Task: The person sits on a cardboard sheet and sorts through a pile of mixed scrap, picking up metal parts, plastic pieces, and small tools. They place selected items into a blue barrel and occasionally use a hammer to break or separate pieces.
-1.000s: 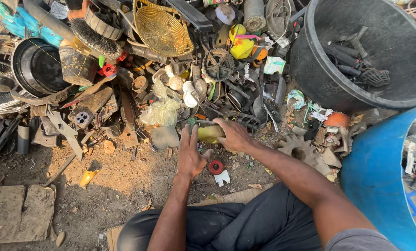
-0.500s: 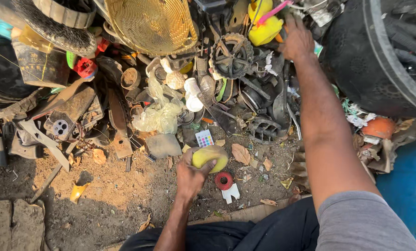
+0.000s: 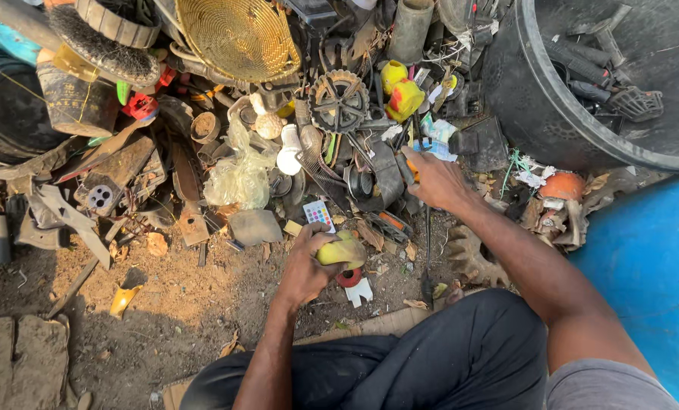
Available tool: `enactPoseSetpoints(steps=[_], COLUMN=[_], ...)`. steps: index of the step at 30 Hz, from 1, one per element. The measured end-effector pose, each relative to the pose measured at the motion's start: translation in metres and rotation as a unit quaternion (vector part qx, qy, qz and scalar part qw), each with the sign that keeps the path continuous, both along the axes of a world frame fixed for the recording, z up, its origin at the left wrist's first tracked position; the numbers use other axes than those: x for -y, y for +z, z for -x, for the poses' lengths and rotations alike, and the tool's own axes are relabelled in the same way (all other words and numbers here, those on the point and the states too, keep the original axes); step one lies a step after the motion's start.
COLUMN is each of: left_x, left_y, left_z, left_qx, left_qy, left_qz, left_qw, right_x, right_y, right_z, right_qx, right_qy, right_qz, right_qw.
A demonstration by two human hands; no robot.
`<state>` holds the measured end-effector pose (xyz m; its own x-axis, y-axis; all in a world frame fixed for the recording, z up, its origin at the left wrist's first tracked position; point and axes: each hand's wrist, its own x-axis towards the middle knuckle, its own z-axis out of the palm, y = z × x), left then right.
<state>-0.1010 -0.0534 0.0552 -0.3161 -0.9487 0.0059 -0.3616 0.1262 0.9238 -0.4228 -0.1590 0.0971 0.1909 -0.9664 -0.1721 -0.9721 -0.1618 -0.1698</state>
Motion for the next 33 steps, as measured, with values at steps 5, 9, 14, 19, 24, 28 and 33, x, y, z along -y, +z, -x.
enactPoseSetpoints(steps=[5,9,14,19,24,28,33], left_x=[-0.011,-0.022,-0.004,0.018,0.019,0.023,0.014], left_y=[0.037,0.038,-0.001,-0.032,-0.039,-0.038,-0.034], left_z=[-0.001,0.009,0.010,-0.011,-0.015,-0.015,-0.019], left_qx=[-0.034,-0.118,-0.179,-0.134,-0.200,-0.177,-0.159], left_qy=[-0.073,-0.104,0.097,0.156,0.185,0.237,0.247], left_qz=[0.207,0.116,0.001,-0.009,-0.056,-0.049,-0.007], left_qw=[0.975,0.981,0.979,0.979,0.961,0.954,0.956], right_x=[-0.067,-0.051,0.088,0.139,0.045,-0.049,-0.152], right_y=[0.079,0.091,0.025,-0.045,-0.027,0.045,0.051], right_z=[-0.044,-0.063,-0.025,-0.011,-0.010,0.001,-0.011], right_qx=[-0.032,0.241,0.186,0.035,0.062,0.103,0.159], right_qy=[-0.035,0.262,-0.133,-0.233,-0.143,0.006,0.029], right_qz=[-0.145,-0.182,0.209,0.094,0.129,0.308,0.097], right_qw=[0.988,0.917,0.951,0.967,0.979,0.946,0.982])
